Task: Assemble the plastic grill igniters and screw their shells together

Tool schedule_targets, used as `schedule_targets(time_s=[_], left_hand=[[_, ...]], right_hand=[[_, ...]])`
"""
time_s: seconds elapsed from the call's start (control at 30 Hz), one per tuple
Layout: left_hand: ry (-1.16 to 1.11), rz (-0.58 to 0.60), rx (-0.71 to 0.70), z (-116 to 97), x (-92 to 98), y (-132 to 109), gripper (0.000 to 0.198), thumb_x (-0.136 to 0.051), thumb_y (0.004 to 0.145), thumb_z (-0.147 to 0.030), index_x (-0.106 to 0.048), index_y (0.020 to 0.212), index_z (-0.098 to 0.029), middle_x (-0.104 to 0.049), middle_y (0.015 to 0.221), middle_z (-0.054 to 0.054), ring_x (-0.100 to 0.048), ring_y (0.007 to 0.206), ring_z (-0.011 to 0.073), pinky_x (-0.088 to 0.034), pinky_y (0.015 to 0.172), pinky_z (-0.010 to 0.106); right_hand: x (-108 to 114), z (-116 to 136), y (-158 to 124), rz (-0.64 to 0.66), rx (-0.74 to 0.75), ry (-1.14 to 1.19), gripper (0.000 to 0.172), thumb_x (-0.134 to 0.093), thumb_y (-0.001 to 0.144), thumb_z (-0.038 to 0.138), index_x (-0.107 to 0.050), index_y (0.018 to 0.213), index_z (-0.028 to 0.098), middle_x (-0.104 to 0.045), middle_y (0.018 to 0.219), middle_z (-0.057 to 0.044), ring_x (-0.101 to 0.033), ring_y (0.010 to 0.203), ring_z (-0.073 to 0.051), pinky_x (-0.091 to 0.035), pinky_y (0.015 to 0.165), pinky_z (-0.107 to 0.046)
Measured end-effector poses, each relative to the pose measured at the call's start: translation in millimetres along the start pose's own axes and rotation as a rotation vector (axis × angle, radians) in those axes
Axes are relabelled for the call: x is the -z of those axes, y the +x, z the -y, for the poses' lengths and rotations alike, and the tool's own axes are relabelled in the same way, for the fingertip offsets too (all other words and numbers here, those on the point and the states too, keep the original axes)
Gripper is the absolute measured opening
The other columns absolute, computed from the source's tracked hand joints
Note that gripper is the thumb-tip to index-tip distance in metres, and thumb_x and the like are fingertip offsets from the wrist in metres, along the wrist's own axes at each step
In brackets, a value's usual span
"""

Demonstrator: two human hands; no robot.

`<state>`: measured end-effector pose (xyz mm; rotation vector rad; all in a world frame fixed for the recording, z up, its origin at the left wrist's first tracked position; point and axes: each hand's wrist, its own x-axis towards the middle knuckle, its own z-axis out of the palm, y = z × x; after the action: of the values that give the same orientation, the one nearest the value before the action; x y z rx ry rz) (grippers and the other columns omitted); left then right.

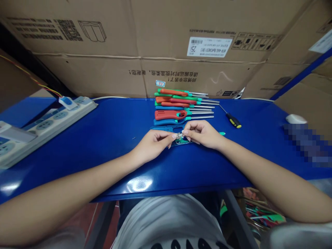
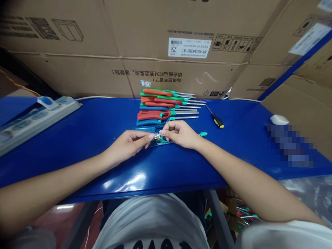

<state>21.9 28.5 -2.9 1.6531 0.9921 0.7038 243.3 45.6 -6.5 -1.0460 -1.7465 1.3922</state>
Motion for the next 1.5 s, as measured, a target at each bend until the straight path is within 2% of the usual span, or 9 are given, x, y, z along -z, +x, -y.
schedule_targets(time_s=[0.4, 0.67, 0.77, 0.97, 1.1, 1.2, 1.33, 1.4, 1.5], left_hand=[[-0.006, -0.031, -0.016, 1, -3.6, -1, 0.045, -0.060, 0.090, -0.052, -0.062, 0.063, -0.015, -0.052, 0.060, -0.002, -0.042, 0.058, 0.0103, -0.032, 0.057, 0.023], [-0.025, 0.050, 0.080, -5, 4.5, 3, 0.041, -0.061, 0.088, -0.051, -0.064, 0.067, -0.016, -0.049, 0.052, -0.005, -0.036, 0.042, 0.0072, -0.026, 0.044, 0.022], [0.001, 0.075, 0.104, -5, 6.2, 4, 0.044, -0.060, 0.088, -0.053, -0.063, 0.066, -0.016, -0.044, 0.049, -0.006, -0.035, 0.040, 0.0073, -0.025, 0.042, 0.021], [-0.003, 0.051, 0.063, -3, 3.5, 3, 0.045, -0.062, 0.086, -0.054, -0.065, 0.065, -0.014, -0.051, 0.056, -0.003, -0.035, 0.046, 0.0065, -0.025, 0.043, 0.020], [0.040, 0.040, 0.091, -4, 2.9, 3, 0.048, -0.060, 0.088, -0.055, -0.060, 0.061, -0.015, -0.042, 0.048, -0.005, -0.031, 0.043, 0.0056, -0.022, 0.041, 0.018], [0.030, 0.052, 0.131, -5, 5.1, 4, 0.047, -0.059, 0.088, -0.056, -0.058, 0.063, -0.016, -0.040, 0.046, -0.006, -0.035, 0.041, 0.0062, -0.028, 0.040, 0.017], [0.050, 0.075, 0.083, -5, 10.5, 3, 0.038, -0.061, 0.087, -0.053, -0.068, 0.082, -0.015, -0.058, 0.059, -0.003, -0.047, 0.046, 0.0084, -0.040, 0.044, 0.019], [0.171, 0.049, 0.016, -6, 13.4, 1, 0.035, -0.062, 0.089, -0.049, -0.071, 0.097, -0.016, -0.064, 0.066, -0.002, -0.051, 0.047, 0.0094, -0.042, 0.046, 0.021], [0.448, -0.006, -0.163, -8, 17.1, -2, 0.029, -0.063, 0.092, -0.044, -0.073, 0.097, -0.017, -0.069, 0.071, 0.000, -0.056, 0.053, 0.0109, -0.043, 0.054, 0.022]], right_hand=[[-6, -7, 0, -0.072, 0.016, -0.088, 0.043, -0.079, 0.074, 0.056, -0.059, 0.072, 0.017, -0.056, 0.059, 0.003, -0.045, 0.050, -0.008, -0.035, 0.048, -0.023], [-3, -4, 0, -0.041, 0.008, -0.027, 0.045, -0.079, 0.074, 0.057, -0.059, 0.072, 0.016, -0.056, 0.056, 0.004, -0.040, 0.045, -0.006, -0.031, 0.046, -0.022], [-3, -4, 0, -0.035, 0.000, -0.042, 0.046, -0.079, 0.073, 0.057, -0.059, 0.071, 0.016, -0.056, 0.057, 0.003, -0.043, 0.048, -0.007, -0.034, 0.048, -0.022], [-9, -9, 0, -0.082, 0.037, -0.097, 0.044, -0.076, 0.075, 0.057, -0.056, 0.071, 0.017, -0.052, 0.057, 0.003, -0.042, 0.049, -0.008, -0.032, 0.048, -0.022], [-10, -11, 1, -0.092, 0.062, -0.132, 0.042, -0.076, 0.077, 0.054, -0.056, 0.072, 0.017, -0.050, 0.056, 0.005, -0.040, 0.049, -0.007, -0.031, 0.047, -0.022], [-8, -9, 2, -0.081, 0.067, -0.100, 0.043, -0.076, 0.077, 0.054, -0.056, 0.072, 0.017, -0.052, 0.057, 0.004, -0.041, 0.049, -0.007, -0.032, 0.048, -0.021], [0, -7, 5, -0.028, 0.062, -0.021, 0.042, -0.071, 0.082, 0.056, -0.059, 0.075, 0.016, -0.060, 0.065, 0.001, -0.042, 0.047, -0.006, -0.032, 0.046, -0.022], [4, -6, 7, -0.054, 0.080, -0.014, 0.042, -0.069, 0.083, 0.056, -0.062, 0.077, 0.015, -0.061, 0.068, 0.001, -0.041, 0.047, -0.005, -0.030, 0.045, -0.022], [10, -8, 9, -0.098, 0.075, -0.017, 0.043, -0.070, 0.082, 0.057, -0.064, 0.079, 0.014, -0.056, 0.063, 0.004, -0.036, 0.046, -0.004, -0.025, 0.043, -0.022]])
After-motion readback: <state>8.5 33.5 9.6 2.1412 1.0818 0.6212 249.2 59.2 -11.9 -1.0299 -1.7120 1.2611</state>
